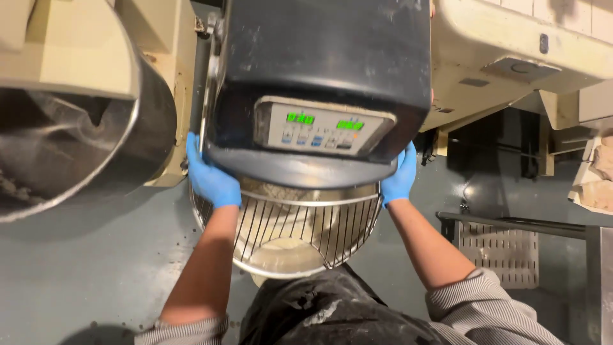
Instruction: Shaping pieces of bread dough into long loaves and placing them onto a baking tray.
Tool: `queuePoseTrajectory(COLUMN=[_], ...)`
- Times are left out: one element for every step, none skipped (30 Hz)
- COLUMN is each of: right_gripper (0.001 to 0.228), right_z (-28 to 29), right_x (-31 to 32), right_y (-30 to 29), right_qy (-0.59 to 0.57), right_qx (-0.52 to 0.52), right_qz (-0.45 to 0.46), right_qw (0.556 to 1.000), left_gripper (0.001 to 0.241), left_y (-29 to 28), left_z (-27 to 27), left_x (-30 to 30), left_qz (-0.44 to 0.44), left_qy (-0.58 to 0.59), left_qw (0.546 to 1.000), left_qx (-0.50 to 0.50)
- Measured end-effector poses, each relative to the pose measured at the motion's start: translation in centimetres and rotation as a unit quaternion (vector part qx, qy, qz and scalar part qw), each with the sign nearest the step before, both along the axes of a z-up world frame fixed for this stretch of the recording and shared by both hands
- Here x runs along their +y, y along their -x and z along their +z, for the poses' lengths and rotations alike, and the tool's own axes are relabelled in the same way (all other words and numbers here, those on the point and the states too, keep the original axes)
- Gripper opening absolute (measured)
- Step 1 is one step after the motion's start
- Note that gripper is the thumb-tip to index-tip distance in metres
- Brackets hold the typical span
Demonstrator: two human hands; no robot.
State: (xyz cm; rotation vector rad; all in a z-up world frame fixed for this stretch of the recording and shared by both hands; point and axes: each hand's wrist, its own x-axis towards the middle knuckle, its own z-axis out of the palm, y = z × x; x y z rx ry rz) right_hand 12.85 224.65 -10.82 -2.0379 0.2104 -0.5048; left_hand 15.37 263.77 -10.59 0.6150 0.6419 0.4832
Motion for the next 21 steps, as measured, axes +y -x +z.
queuePoseTrajectory(right_gripper=[0.047, 0.043, 0.043, 0.037, 0.034, 0.034, 0.031, 0.033, 0.033, 0.028, 0.023, 0.023, 0.023, 0.023, 0.023, 0.027, 0.03, 0.03, 0.032, 0.034, 0.034], right_z=[-0.1, -0.1, -0.8, -1.5, -2.1, -0.5, 1.1, 2.9, 5.5, 7.8, 9.9, 10.4, 10.9, 11.6, 12.2, 12.9, 13.6, 13.8, 13.8, 13.8, 13.5], right_x=[-0.2, -0.2, -1.0, -2.1, -3.2, -2.6, -2.0, -1.2, 1.4, 4.2, 7.0, 8.7, 10.5, 12.5, 12.8, 13.5, 14.2, 14.3, 14.3, 14.6, 14.9], right_y=[0.2, -0.1, -0.5, -0.9, -1.5, 0.2, 1.7, 1.4, 1.1, 2.2, 3.2, 3.5, 3.6, 2.2, 1.9, 1.2, 0.4, 0.5, 0.6, 0.7, 0.7], right_qy=[-0.006, -0.014, -0.014, -0.015, -0.016, -0.015, -0.033, -0.053, -0.054, -0.01, 0.033, 0.035, 0.036, 0.038, 0.041, -0.005, -0.051, -0.054, -0.062, -0.071, -0.075], right_qx=[0.01, 0.018, 0.015, 0.0, -0.016, -0.014, -0.039, -0.07, -0.075, -0.091, -0.106, -0.092, -0.029, 0.017, 0.015, 0.074, 0.133, 0.132, 0.148, 0.164, 0.165], right_qz=[-0.01, -0.018, -0.015, -0.033, -0.05, -0.051, -0.08, -0.092, -0.077, 0.023, 0.123, 0.117, 0.133, 0.151, 0.146, 0.108, 0.071, 0.062, 0.057, 0.054, 0.048], right_qw=[1.0, 1.0, 1.0, 0.999, 0.999, 0.999, 0.996, 0.992, 0.993, 0.996, 0.986, 0.988, 0.99, 0.988, 0.988, 0.991, 0.987, 0.988, 0.985, 0.982, 0.982], left_gripper=[0.042, 0.042, 0.042, 0.043, 0.045, 0.045, 0.045, 0.046, 0.046, 0.048, 0.053, 0.053, 0.054, 0.055, 0.055, 0.056, 0.057, 0.057, 0.058, 0.059, 0.059], left_y=[0.3, 0.3, 0.6, 0.9, 1.1, 2.0, 2.8, 3.0, 3.7, 4.7, 5.7, 8.3, 10.9, 11.7, 14.8, 17.2, 19.5, 22.1, 24.7, 27.5, 29.1], left_z=[-0.3, -0.6, -0.1, 0.4, 0.8, 1.6, 2.3, 3.3, 2.3, 1.3, 0.2, -1.3, -2.8, -4.0, -5.3, -6.5, -7.8, -9.8, -11.9, -13.9, -15.0], left_x=[0.2, 0.5, 0.7, 0.5, 0.3, 0.3, 0.3, 0.5, 1.1, 1.9, 2.8, 3.4, 4.2, 5.2, 5.9, 7.2, 8.6, 10.0, 11.6, 13.4, 14.8], left_qz=[0.006, 0.014, 0.018, 0.002, -0.013, -0.014, -0.055, -0.079, -0.064, -0.082, -0.1, -0.113, -0.091, -0.06, -0.063, -0.08, -0.098, -0.106, -0.104, -0.099, -0.105], left_qy=[-0.065, -0.131, -0.131, -0.221, -0.307, -0.307, -0.425, -0.53, -0.526, -0.492, -0.454, -0.451, -0.437, -0.425, -0.424, -0.392, -0.36, -0.363, -0.362, -0.362, -0.366], left_qw=[0.998, 0.991, 0.991, 0.973, 0.945, 0.945, 0.887, 0.811, 0.814, 0.849, 0.878, 0.877, 0.885, 0.895, 0.896, 0.902, 0.905, 0.903, 0.901, 0.898, 0.896], left_qx=[0.01, 0.019, 0.017, 0.062, 0.107, 0.109, 0.172, 0.233, 0.237, 0.176, 0.114, 0.122, 0.13, 0.124, 0.119, 0.163, 0.207, 0.204, 0.216, 0.23, 0.229])
